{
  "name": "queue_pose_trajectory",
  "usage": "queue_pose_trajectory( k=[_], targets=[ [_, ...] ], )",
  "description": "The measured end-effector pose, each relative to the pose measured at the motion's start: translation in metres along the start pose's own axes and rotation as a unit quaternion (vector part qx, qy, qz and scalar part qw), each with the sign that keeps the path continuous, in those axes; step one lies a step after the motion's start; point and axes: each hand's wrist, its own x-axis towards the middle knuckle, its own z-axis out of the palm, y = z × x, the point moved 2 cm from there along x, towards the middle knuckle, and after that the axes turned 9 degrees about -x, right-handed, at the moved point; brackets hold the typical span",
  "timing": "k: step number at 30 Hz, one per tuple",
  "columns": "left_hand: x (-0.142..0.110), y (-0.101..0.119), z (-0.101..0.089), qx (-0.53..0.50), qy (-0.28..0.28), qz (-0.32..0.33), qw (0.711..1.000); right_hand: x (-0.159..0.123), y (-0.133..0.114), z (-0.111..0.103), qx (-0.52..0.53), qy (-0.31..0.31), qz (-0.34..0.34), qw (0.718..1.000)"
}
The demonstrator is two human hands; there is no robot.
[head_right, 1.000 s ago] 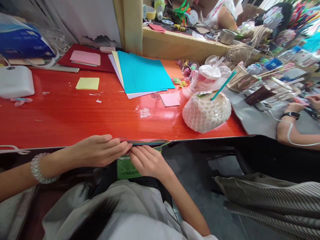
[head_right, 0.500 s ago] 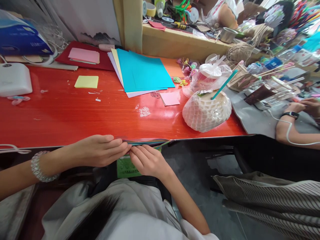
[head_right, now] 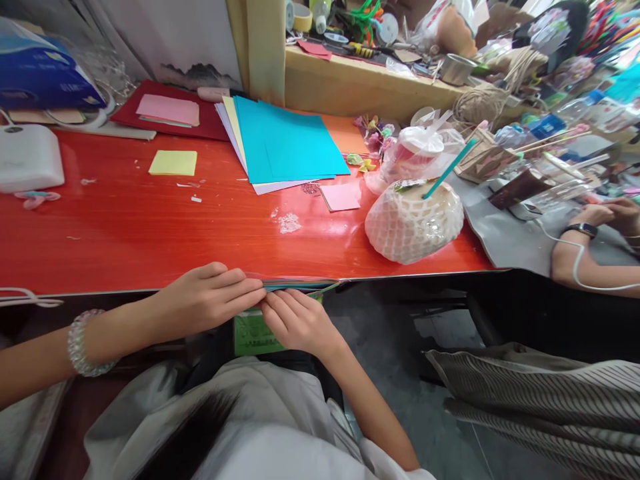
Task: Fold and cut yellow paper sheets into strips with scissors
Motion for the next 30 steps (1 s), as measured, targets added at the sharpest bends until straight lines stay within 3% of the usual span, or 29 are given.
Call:
queue_pose_trajectory(
  k=[6, 11, 15, 21, 25, 30],
  targets=[
    [0.013, 0.02, -0.003, 0.083, 0.002, -0.087, 0.993, 0.001, -0.001, -0.001, 0.004, 0.005, -0.006, 1.0],
    [0.012, 0.027, -0.005, 0.069, -0.006, -0.136, 0.988, -0.001, -0.004, -0.001, 0.007, 0.0, 0.002, 1.0],
    [0.008, 0.027, -0.002, 0.047, -0.007, -0.142, 0.989, -0.001, -0.006, -0.002, 0.017, 0.0, -0.005, 1.0],
    [0.009, 0.011, -0.006, 0.022, 0.045, -0.112, 0.992, 0.007, -0.003, -0.003, 0.03, 0.015, 0.063, 0.997],
    [0.011, 0.001, -0.01, 0.006, 0.068, -0.124, 0.99, 0.015, -0.001, -0.002, 0.035, 0.013, 0.072, 0.997],
    [0.013, 0.002, -0.016, 0.062, 0.095, -0.118, 0.986, 0.025, 0.002, -0.008, 0.051, -0.003, 0.065, 0.997]
  ],
)
